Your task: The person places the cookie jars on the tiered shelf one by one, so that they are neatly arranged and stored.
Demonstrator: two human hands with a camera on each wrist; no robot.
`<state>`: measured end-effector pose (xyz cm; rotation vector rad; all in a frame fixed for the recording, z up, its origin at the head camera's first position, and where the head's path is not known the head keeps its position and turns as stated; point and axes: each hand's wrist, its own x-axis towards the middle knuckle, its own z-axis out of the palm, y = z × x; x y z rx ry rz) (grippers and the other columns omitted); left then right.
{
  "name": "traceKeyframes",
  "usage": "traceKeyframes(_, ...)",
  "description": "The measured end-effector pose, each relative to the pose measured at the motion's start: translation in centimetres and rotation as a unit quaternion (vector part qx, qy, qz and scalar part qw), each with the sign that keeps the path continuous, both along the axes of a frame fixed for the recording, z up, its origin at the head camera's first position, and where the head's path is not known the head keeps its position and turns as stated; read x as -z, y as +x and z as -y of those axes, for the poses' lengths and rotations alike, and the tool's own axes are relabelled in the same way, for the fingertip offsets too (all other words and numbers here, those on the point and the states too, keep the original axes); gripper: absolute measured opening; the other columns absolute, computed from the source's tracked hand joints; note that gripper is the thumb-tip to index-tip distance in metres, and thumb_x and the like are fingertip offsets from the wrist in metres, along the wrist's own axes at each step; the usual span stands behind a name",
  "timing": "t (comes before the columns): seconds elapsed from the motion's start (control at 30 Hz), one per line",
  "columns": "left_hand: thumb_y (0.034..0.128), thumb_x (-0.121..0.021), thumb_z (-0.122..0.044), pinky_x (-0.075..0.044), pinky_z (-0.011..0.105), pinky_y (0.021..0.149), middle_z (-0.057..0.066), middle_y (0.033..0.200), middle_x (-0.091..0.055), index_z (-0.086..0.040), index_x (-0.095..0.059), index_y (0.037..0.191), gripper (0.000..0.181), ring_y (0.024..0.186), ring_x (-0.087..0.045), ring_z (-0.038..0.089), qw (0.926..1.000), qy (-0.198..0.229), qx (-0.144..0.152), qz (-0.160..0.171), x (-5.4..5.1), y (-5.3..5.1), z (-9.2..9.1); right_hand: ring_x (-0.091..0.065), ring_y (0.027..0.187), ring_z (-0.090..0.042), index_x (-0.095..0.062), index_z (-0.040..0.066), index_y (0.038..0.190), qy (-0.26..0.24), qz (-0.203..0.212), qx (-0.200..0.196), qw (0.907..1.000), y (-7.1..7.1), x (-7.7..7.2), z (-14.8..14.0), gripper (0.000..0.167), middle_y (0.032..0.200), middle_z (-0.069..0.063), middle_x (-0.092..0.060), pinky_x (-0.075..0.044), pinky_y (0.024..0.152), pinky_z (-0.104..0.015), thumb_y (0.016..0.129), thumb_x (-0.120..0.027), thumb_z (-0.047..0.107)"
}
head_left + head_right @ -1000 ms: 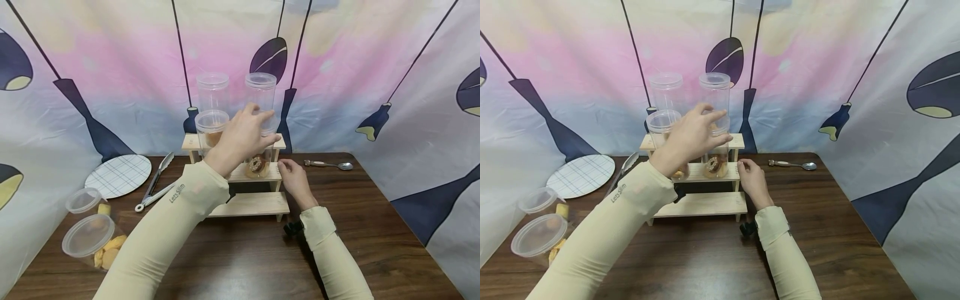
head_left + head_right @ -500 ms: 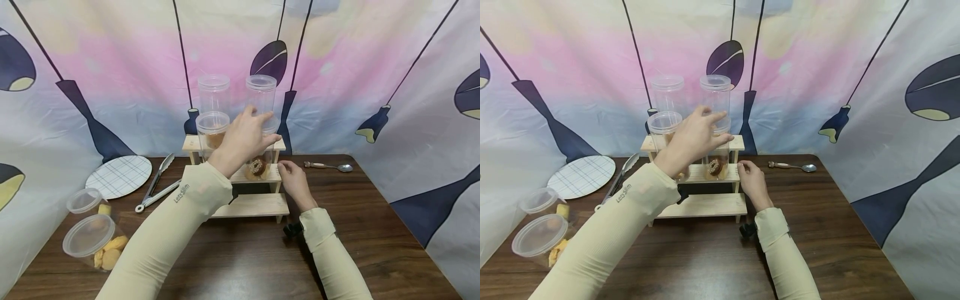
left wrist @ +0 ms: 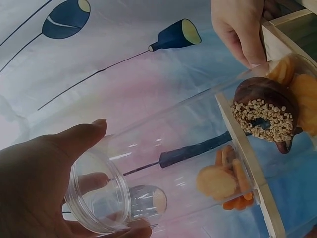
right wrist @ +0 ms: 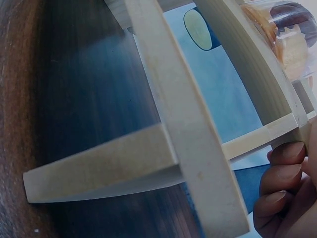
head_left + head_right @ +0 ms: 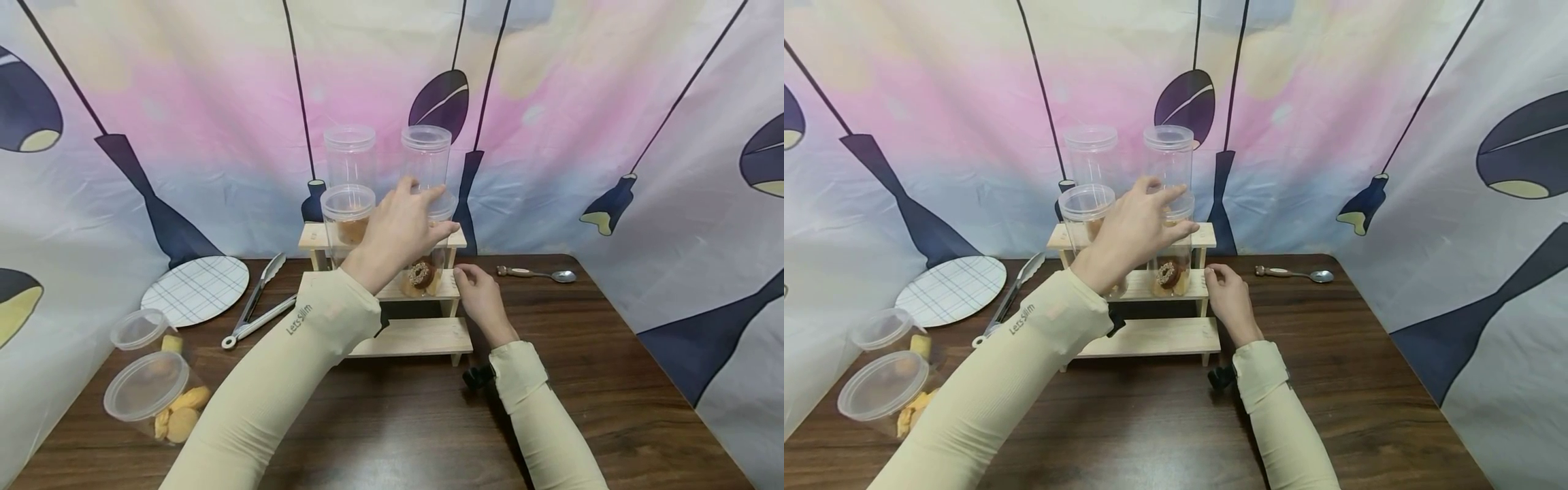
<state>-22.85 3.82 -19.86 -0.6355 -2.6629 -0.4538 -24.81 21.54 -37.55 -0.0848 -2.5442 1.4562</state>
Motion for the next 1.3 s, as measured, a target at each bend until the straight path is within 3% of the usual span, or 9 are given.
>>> traceKeyframes(0.43,0.0885,-0.065,-0.061,-0.055,0.05,0.084,0.015,0.148,-0.042,-0.03,-0.048,0.149,0.071,0.117,-0.055,0.033,0.9997,-0.002,-0.024,0.002,0.2,0.1,-0.1,-0.064,0.104,-0.031,-0.059,0.01,0.137,-0.005,0.004,-0.006,1.0,-0.1,0.2,0.1,0.046,0.123,-0.015,-0.066,-0.052,0.084,-0.046,0.105,-0.048,0.04)
traceKeyframes(0.6,0.0843,-0.066,-0.067,-0.054,0.05,0.084,0.015,0.153,-0.035,-0.033,-0.04,0.153,0.081,0.119,-0.051,0.034,0.9994,-0.006,-0.034,0.003,0.1,0.7,0.0,-0.063,0.105,-0.031,-0.06,0.009,0.136,-0.001,-0.005,-0.009,1.0,-0.2,0.2,0.0,0.046,0.123,-0.016,-0.066,-0.051,0.086,-0.047,0.105,-0.048,0.04)
traceKeyframes(0.7,0.0846,-0.067,-0.065,-0.054,0.052,0.086,0.015,0.156,-0.032,-0.033,-0.039,0.153,0.081,0.125,-0.048,0.035,0.9997,-0.005,-0.025,-0.003,-0.2,1.2,0.3,-0.063,0.105,-0.031,-0.06,0.008,0.136,-0.001,-0.011,-0.009,0.9999,-0.3,0.3,-0.1,0.046,0.122,-0.016,-0.066,-0.051,0.086,-0.047,0.105,-0.048,0.04)
traceKeyframes(0.83,0.0859,-0.069,-0.057,-0.052,0.053,0.092,0.015,0.158,-0.031,-0.032,-0.04,0.153,0.077,0.136,-0.042,0.035,0.9995,0.009,0.015,-0.028,-0.3,2.1,1.5,-0.063,0.108,-0.032,-0.059,0.008,0.137,-0.003,-0.011,-0.014,0.9998,-0.3,0.4,-0.1,0.047,0.124,-0.017,-0.066,-0.051,0.088,-0.048,0.105,-0.048,0.041)
traceKeyframes(0.97,0.0867,-0.073,-0.048,-0.047,0.05,0.103,0.013,0.156,-0.035,-0.029,-0.046,0.15,0.071,0.14,-0.039,0.032,0.9929,0.047,0.086,-0.067,-0.5,3.3,3.3,-0.062,0.11,-0.032,-0.06,0.01,0.136,-0.005,-0.01,-0.013,0.9999,-0.5,0.5,-0.3,0.046,0.126,-0.017,-0.065,-0.051,0.089,-0.048,0.105,-0.048,0.042)
traceKeyframes(1.03,0.0867,-0.075,-0.043,-0.044,0.05,0.106,0.012,0.154,-0.038,-0.026,-0.05,0.147,0.068,0.139,-0.04,0.03,0.9844,0.071,0.131,-0.093,-0.5,4.0,4.1,-0.062,0.109,-0.033,-0.059,0.009,0.136,-0.007,-0.011,-0.011,0.9999,-0.5,0.4,-0.4,0.046,0.125,-0.017,-0.065,-0.051,0.088,-0.049,0.105,-0.048,0.041)
traceKeyframes(1.17,0.0855,-0.078,-0.036,-0.043,0.047,0.106,0.015,0.149,-0.043,-0.018,-0.056,0.143,0.064,0.135,-0.044,0.029,0.9607,0.096,0.209,-0.155,-0.5,5.6,5.7,-0.062,0.11,-0.034,-0.059,0.008,0.137,-0.008,-0.011,-0.011,0.9998,-0.5,0.4,-0.5,0.047,0.125,-0.018,-0.064,-0.051,0.088,-0.049,0.105,-0.048,0.04)
traceKeyframes(1.23,0.0844,-0.079,-0.032,-0.046,0.044,0.1,0.017,0.147,-0.045,-0.015,-0.058,0.14,0.062,0.126,-0.05,0.029,0.9505,0.101,0.23,-0.182,-0.2,6.5,6.4,-0.061,0.112,-0.035,-0.058,0.008,0.137,-0.01,-0.009,-0.013,0.9998,-0.5,0.4,-0.6,0.047,0.127,-0.019,-0.063,-0.05,0.09,-0.05,0.105,-0.048,0.04)
traceKeyframes(1.3,0.0836,-0.08,-0.03,-0.049,0.043,0.094,0.017,0.146,-0.046,-0.014,-0.059,0.139,0.061,0.12,-0.053,0.028,0.9458,0.101,0.239,-0.195,0.1,7.4,7.4,-0.061,0.114,-0.035,-0.058,0.008,0.138,-0.014,-0.007,-0.014,0.9998,-0.4,0.4,-0.6,0.048,0.129,-0.018,-0.063,-0.05,0.091,-0.051,0.105,-0.047,0.041)
